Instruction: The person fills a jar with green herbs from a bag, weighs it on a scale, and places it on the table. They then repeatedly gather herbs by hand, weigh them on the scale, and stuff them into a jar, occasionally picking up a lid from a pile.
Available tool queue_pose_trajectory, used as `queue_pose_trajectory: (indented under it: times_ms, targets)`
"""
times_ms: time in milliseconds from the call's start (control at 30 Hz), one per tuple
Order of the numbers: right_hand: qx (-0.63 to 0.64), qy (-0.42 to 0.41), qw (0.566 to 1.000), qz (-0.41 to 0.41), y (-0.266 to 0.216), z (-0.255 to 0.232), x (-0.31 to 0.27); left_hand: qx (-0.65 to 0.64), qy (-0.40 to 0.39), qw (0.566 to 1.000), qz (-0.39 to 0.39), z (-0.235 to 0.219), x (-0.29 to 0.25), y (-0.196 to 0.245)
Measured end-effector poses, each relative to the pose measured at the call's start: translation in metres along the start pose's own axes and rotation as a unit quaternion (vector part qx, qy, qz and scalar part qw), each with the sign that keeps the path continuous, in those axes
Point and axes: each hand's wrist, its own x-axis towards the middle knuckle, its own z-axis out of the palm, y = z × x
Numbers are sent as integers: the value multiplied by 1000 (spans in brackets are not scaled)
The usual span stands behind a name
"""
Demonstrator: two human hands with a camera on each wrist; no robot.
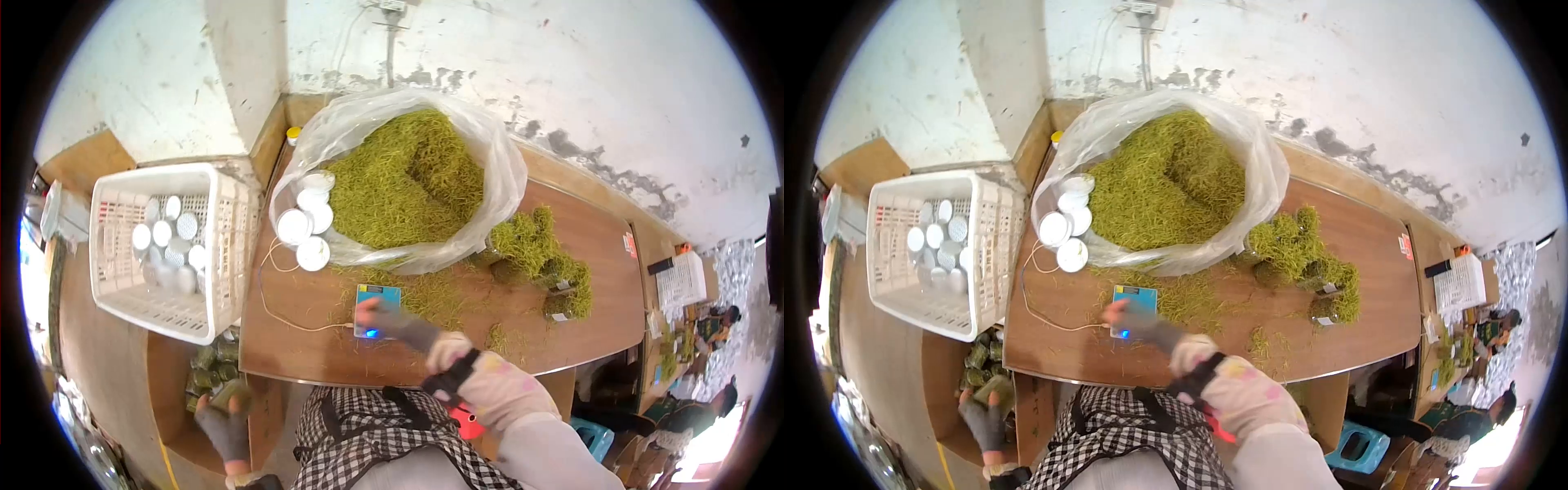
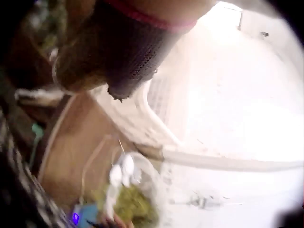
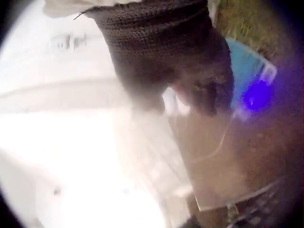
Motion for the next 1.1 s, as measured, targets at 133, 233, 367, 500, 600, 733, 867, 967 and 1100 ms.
queue_pose_trajectory:
  times_ms: [133, 233, 367, 500, 600, 733, 867, 967, 1100]
  targets:
    - [78, 464, 881, 51, 17, -95, -91, 184, 51, 979, -76, -10, 0, -73]
    - [29, 587, 809, -20, 41, -154, -101, -18, -66, 996, -63, 14, 15, -65]
    - [-84, 717, 691, 39, 27, -213, -70, 18, -128, 987, 96, 36, 12, 52]
    - [-80, 783, 614, 56, -3, -221, -55, 5, -120, 979, 168, 34, 3, 65]
    - [-100, 789, 600, 81, -9, -227, -56, 12, -126, 987, 103, 31, -5, 31]
    - [-117, 762, 636, 25, 8, -210, -77, -19, -123, 988, 91, 26, -13, 23]
    - [-66, 660, 739, -114, 11, -136, -102, 4, -116, 987, 110, 45, 2, 33]
    - [-117, 471, 844, -228, 5, -68, -103, -97, -139, 979, 117, 50, 17, 74]
    - [-230, 424, 849, -218, 1, -4, -64, -110, -142, 971, 159, 65, 38, 107]
